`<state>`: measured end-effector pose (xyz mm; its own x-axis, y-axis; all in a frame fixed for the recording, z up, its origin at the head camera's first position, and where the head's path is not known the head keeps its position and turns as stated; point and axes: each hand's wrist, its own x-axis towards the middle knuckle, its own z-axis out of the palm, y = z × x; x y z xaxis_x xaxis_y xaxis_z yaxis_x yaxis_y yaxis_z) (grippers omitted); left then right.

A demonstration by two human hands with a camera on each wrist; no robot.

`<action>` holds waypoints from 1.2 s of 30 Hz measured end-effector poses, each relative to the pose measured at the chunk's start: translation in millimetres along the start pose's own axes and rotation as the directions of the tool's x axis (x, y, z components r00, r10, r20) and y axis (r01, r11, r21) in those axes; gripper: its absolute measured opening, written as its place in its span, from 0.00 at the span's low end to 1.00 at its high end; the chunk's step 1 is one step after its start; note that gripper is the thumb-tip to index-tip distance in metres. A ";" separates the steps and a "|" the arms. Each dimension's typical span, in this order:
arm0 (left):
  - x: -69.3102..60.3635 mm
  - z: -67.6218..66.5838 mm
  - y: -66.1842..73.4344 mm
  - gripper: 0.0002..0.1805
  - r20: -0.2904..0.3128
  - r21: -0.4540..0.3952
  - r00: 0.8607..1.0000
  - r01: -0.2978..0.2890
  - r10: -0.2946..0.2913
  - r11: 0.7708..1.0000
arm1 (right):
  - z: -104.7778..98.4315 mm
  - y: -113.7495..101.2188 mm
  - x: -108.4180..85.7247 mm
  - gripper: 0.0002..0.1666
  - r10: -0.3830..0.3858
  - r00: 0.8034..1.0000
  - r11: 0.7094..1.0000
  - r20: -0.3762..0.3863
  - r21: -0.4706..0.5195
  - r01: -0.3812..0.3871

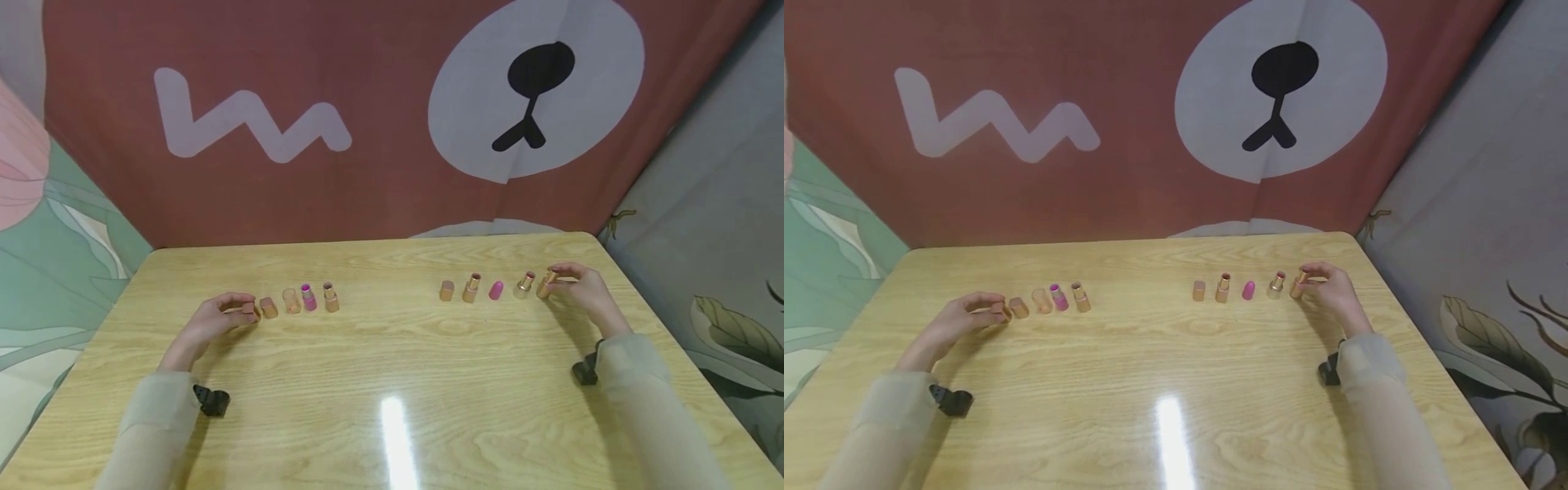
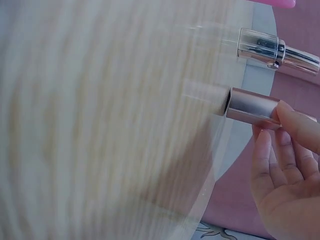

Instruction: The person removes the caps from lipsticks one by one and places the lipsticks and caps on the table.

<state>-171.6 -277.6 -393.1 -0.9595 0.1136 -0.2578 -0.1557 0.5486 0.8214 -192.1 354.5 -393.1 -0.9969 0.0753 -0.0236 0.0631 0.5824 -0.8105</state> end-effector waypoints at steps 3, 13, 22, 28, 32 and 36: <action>0.0 -0.2 -0.8 0.31 0.004 0.010 1.000 0.003 -0.003 1.000 | -0.7 0.3 -0.4 0.31 0.002 1.000 1.000 0.006 -0.003 -0.002; 1.4 -1.4 -3.4 0.33 0.022 0.030 1.000 0.015 -0.016 0.999 | -3.5 -1.3 -3.5 0.30 0.015 0.999 0.999 0.046 -0.032 -0.014; 2.0 -1.8 -5.2 0.33 0.030 0.040 0.999 0.009 -0.011 0.999 | -4.1 3.9 -5.8 0.34 0.048 0.996 0.999 0.069 -0.005 -0.048; 0.7 -4.6 -5.5 0.35 0.032 0.068 0.999 0.017 -0.020 0.998 | -12.3 8.5 -10.9 0.35 0.052 0.993 0.995 0.102 0.082 -0.060; -0.6 -8.0 -7.2 0.37 0.035 0.083 0.999 0.014 -0.017 0.996 | -19.5 11.4 -14.6 0.29 0.062 0.989 0.989 0.135 0.126 -0.079; -3.2 -11.8 -9.7 0.37 0.047 0.086 0.999 -0.005 0.001 0.996 | -24.7 15.9 -17.1 0.34 0.079 0.982 0.985 0.169 0.139 -0.103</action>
<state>-169.8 -293.0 -394.2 -0.9475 0.1535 -0.2806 -0.1299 0.6170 0.7762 -172.9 382.5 -391.1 -0.9824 -0.0167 -0.1858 0.1583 0.4530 -0.8774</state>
